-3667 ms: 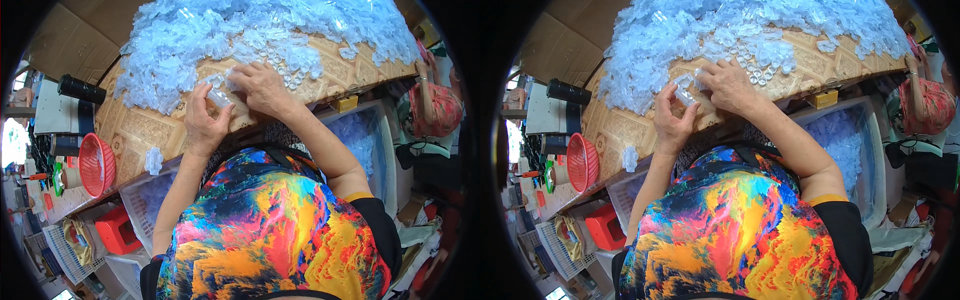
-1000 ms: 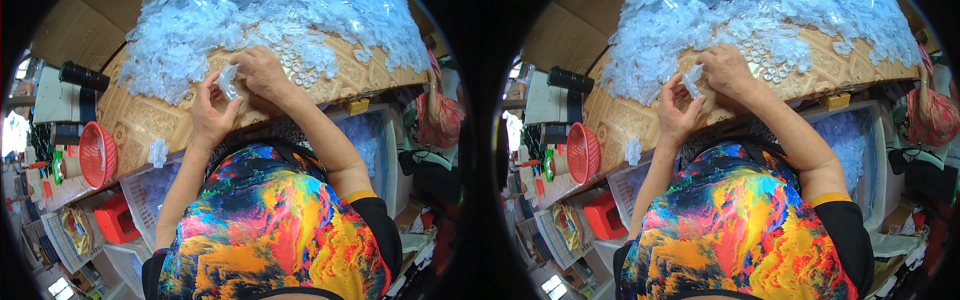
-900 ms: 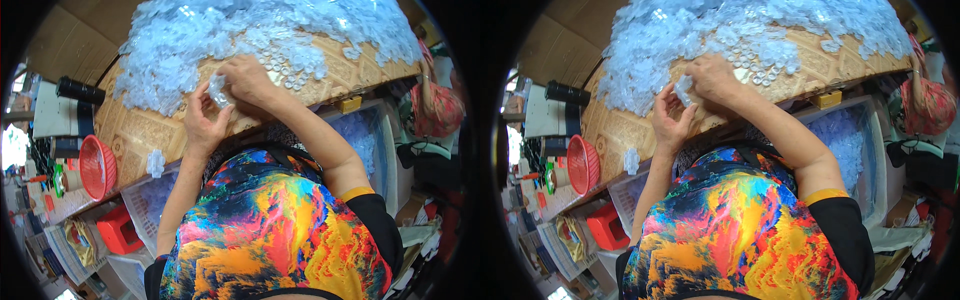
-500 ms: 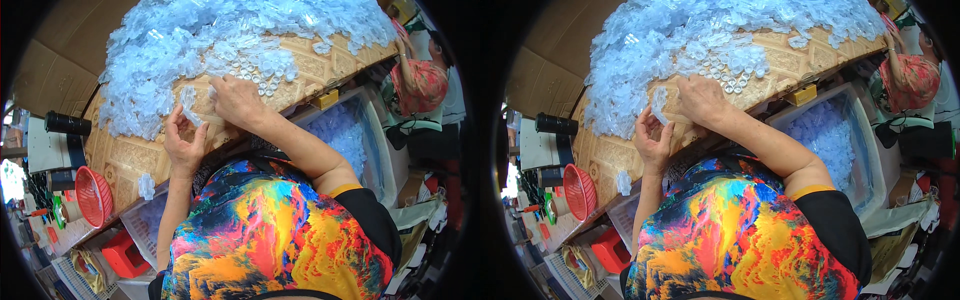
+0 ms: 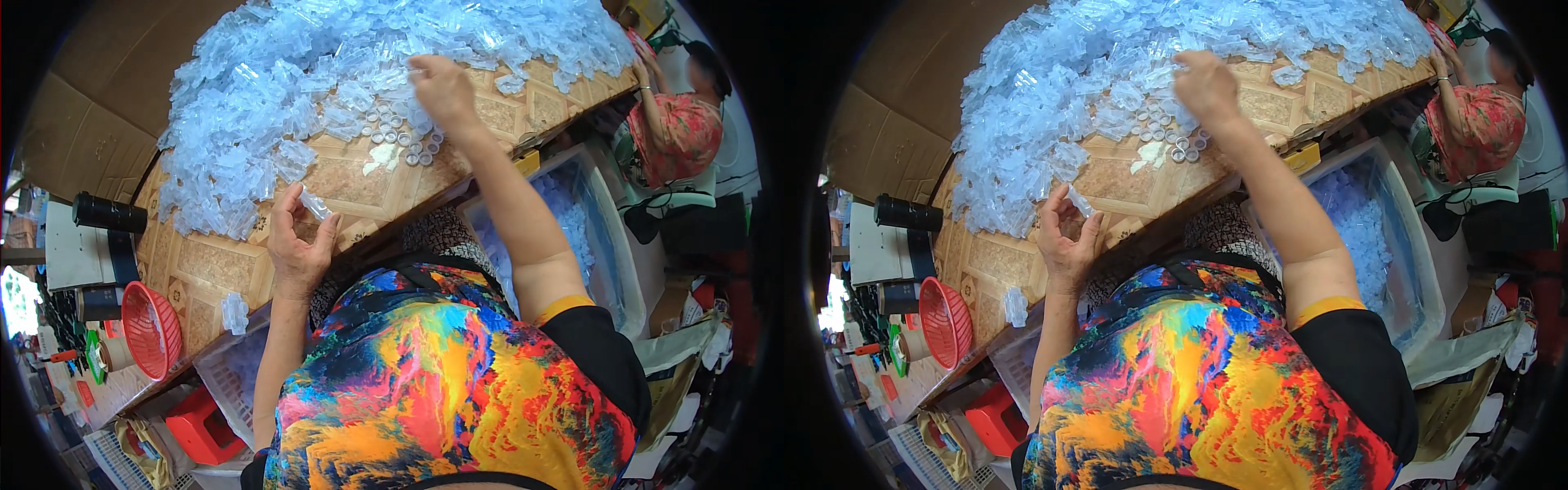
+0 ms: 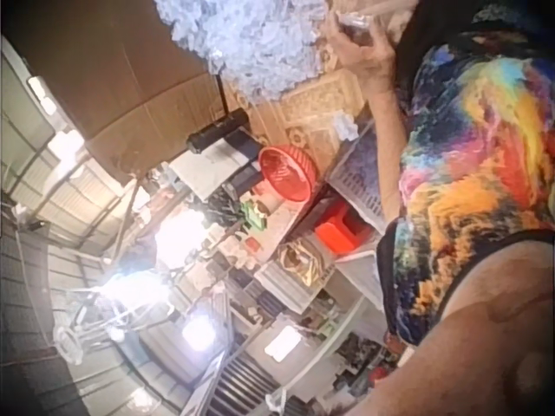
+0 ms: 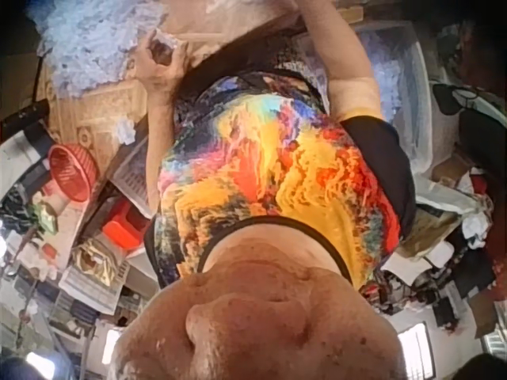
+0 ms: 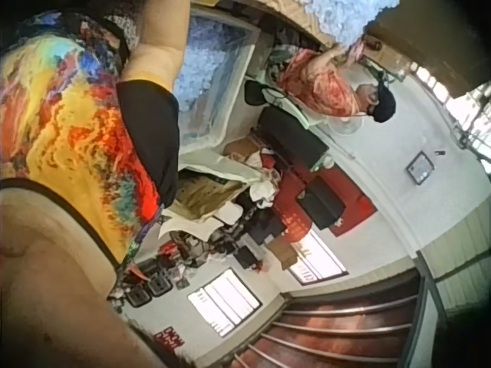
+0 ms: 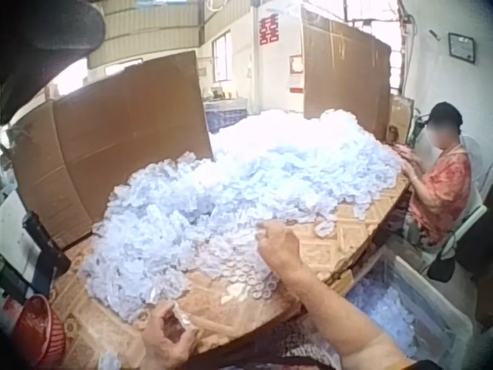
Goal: The person assembles plastic components by hand, taking plastic housings and small plastic parts from a pile on the table and fitting them together.
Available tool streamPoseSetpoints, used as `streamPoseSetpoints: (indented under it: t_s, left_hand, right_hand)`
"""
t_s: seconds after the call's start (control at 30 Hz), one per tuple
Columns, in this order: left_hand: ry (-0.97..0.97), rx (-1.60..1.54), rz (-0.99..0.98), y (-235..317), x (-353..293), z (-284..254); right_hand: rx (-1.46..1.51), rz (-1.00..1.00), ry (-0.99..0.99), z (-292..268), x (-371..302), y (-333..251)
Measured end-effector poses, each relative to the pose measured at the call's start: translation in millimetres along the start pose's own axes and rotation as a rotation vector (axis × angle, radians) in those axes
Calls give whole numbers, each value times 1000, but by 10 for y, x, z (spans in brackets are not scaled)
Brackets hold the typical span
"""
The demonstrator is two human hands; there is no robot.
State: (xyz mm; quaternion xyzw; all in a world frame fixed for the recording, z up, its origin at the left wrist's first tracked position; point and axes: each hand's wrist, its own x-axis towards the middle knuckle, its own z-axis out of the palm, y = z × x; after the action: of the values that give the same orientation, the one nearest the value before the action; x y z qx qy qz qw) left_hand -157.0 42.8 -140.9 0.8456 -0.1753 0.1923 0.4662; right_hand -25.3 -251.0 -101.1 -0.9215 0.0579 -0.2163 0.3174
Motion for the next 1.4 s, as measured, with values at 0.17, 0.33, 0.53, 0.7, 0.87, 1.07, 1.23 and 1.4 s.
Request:
streamPoseSetpoints:
  t_s: [0.17,0.33,0.53,0.7,0.87,1.07,1.23,1.4]
  left_hand:
    - [-24,33,-72,53,40,-21]
    - [-5,49,-27,52,25,13]
    - [2,55,-31,-7,-15,4]
    - [7,29,-66,55,50,11]
    - [22,37,-37,-7,44,35]
    - [26,85,14,6,31,23]
    - [29,73,-9,-37,16,14]
    - [34,57,-14,-27,19,17]
  right_hand:
    - [-189,203,-195,-141,448,374]
    - [-238,260,-243,-20,541,374]
    - [-53,266,68,-218,419,494]
    - [195,-159,369,-430,-116,26]
    - [222,-774,235,31,-801,-586]
    - [56,-906,57,231,-1248,-724]
    - [109,-781,-229,100,-1302,-663]
    - [148,-816,-295,118,-1105,-655]
